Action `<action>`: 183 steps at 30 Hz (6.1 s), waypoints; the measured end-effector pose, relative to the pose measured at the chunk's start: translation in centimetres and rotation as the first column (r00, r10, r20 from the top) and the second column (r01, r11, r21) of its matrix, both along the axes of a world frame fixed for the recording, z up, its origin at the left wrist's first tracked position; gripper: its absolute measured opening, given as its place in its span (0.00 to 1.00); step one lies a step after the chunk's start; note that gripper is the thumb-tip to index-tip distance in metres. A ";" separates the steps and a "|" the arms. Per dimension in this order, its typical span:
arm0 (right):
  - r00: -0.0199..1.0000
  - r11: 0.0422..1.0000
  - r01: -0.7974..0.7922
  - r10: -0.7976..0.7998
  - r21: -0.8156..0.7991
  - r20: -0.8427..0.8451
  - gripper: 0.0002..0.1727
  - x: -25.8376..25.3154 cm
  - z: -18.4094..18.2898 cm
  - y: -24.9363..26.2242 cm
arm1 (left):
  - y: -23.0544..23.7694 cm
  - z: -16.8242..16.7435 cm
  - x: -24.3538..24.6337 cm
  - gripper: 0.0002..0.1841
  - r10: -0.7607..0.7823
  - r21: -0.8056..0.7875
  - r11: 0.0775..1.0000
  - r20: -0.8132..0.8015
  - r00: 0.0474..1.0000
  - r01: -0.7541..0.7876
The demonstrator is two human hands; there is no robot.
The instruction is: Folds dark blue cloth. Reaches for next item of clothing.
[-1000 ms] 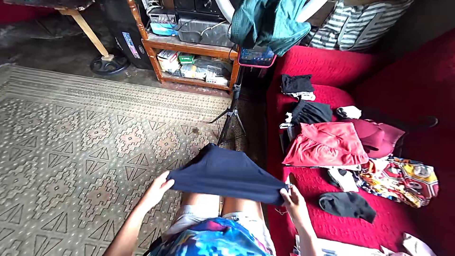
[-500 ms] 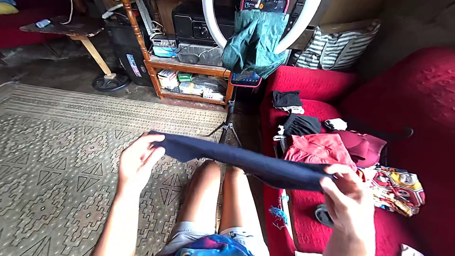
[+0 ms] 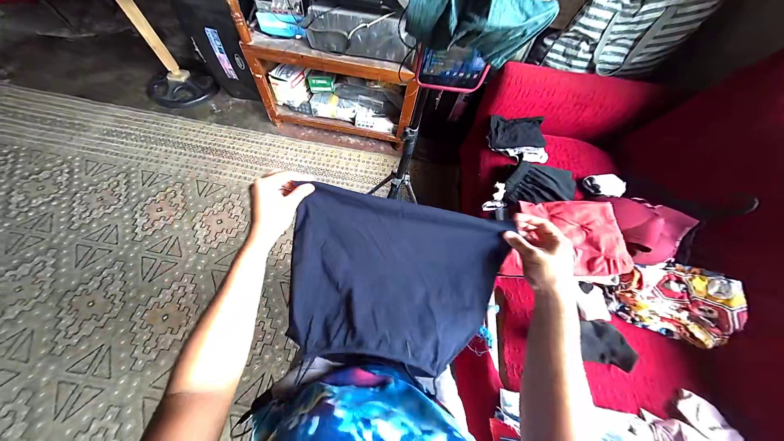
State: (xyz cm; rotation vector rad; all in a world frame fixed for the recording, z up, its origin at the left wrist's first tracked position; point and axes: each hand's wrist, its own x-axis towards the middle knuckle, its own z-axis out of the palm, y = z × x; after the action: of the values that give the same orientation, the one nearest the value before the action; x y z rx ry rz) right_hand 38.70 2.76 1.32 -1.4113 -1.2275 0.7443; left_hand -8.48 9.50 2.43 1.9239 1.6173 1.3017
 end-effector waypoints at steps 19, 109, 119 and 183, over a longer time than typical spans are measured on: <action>0.982 0.993 -0.115 0.119 0.034 -0.145 0.17 0.2 -3.8 2.5 | 2.2 -2.2 -1.0 0.13 -0.123 -0.238 0.958 0.165 0.979 0.161; 0.672 0.793 -0.608 0.486 0.041 0.559 0.30 -14.9 4.5 2.6 | 1.0 11.1 5.0 0.16 -0.775 0.372 0.597 0.040 0.631 0.710; 0.819 0.913 -0.288 0.078 0.290 0.569 0.12 -10.8 7.3 1.9 | 2.1 9.5 4.1 0.11 -0.577 0.370 0.774 0.078 0.813 0.514; 0.417 0.543 -0.509 0.835 -0.668 0.360 0.43 -16.2 -0.2 -13.8 | -17.1 -6.7 10.3 0.09 -0.754 -0.250 0.590 0.172 0.635 0.768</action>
State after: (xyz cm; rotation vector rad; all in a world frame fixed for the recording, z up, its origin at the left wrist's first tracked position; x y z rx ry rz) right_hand 22.47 -11.05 1.10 -1.5807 -2.4527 1.2449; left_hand 1.84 -7.61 -4.30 1.9931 0.6974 0.6662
